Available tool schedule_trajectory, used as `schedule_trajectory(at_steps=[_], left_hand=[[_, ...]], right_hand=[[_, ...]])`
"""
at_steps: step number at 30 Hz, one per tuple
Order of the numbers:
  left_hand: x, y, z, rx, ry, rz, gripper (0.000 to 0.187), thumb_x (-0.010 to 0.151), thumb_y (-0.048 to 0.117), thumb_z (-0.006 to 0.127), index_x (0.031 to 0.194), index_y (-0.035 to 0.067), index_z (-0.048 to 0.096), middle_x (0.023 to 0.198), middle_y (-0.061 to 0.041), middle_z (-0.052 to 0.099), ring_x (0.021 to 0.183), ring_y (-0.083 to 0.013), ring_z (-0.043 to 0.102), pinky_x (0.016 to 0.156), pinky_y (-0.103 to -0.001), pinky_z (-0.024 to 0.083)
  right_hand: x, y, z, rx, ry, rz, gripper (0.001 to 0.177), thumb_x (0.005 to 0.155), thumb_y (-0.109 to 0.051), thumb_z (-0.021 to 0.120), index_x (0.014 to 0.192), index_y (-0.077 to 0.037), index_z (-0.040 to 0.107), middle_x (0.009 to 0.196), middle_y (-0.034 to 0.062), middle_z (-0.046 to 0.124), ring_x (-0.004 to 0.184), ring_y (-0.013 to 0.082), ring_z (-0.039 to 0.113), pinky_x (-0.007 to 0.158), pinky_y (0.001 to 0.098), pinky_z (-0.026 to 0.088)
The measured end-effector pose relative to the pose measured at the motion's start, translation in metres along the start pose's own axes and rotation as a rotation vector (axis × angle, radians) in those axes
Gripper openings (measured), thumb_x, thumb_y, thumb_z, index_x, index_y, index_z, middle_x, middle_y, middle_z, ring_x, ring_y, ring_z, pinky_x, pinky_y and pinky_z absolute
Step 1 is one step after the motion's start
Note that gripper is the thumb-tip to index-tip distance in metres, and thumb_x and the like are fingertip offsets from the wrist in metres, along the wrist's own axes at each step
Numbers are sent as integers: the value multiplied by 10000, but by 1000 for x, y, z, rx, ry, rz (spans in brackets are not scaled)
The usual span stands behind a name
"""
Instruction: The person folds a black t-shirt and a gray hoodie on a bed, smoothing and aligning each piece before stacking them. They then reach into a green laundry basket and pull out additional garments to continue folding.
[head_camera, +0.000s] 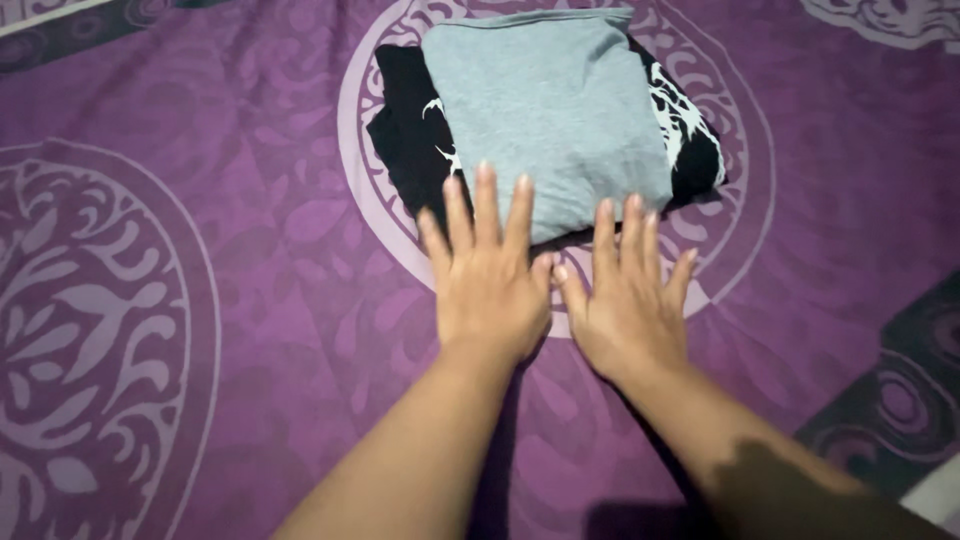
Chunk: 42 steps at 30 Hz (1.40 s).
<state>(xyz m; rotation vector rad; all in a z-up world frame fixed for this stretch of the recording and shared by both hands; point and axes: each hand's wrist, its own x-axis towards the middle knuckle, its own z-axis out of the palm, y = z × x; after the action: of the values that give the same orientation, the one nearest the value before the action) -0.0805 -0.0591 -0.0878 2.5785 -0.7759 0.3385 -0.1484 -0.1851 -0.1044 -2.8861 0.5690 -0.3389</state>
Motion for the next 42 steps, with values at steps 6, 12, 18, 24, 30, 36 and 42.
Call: schedule_trajectory(at_steps=[6,12,18,24,30,36,42], left_hand=[[-40,5,-18,67,-84,-78,823,882,503,544,1561,113,291,1649,-182,150,1520,-406,67,1179,-621,39],[-79,11,-44,83,-335,-174,809,920,569,485,1572,147,258,1662,-126,122,1529,-359,50,1203,-600,13],[-119,18,-77,149,-501,-186,846,922,609,447,1633,234,183,1722,-101,38,1522,-362,-30,1183,-602,-21],[-162,21,-122,177,-744,-226,850,954,633,422,1618,246,60,1695,-80,-88,1543,-354,-125,1203,-587,-42],[-176,4,-168,265,-815,-253,741,1035,489,413,1653,233,94,1727,-122,-47,1571,-419,-106,1216,-650,-53],[-180,-43,-237,319,-543,-306,698,1033,460,423,1634,204,179,1718,-152,38,1573,-423,-46,1195,-709,-44],[-170,-84,-312,342,-472,-408,814,961,429,541,1633,183,152,1708,-149,22,1561,-421,-57,1183,-703,-49]], right_hand=[[-28,0,-6,-105,-144,49,802,969,-603,414,1571,-97,258,1651,176,195,1535,359,107,1146,707,47],[-75,-7,-20,-146,-167,58,811,944,-629,395,1588,-159,242,1666,160,157,1525,355,76,1100,749,33],[-119,-23,-46,-182,-440,183,835,953,-666,335,1632,-236,103,1680,105,-12,1541,319,-53,1116,755,2],[-154,-52,-72,-152,-632,280,838,984,-639,367,1622,-223,19,1704,82,-119,1563,301,-135,1169,714,23],[-173,-118,-77,-56,-573,159,822,961,-555,552,1624,-237,183,1717,94,57,1591,298,24,1227,659,69],[-163,-195,-91,116,-232,-20,729,902,-509,620,1537,-228,401,1651,84,278,1548,311,167,1208,648,113],[-157,-243,-110,196,-100,-74,695,879,-507,640,1492,-228,470,1628,77,321,1531,294,211,1210,626,121]])
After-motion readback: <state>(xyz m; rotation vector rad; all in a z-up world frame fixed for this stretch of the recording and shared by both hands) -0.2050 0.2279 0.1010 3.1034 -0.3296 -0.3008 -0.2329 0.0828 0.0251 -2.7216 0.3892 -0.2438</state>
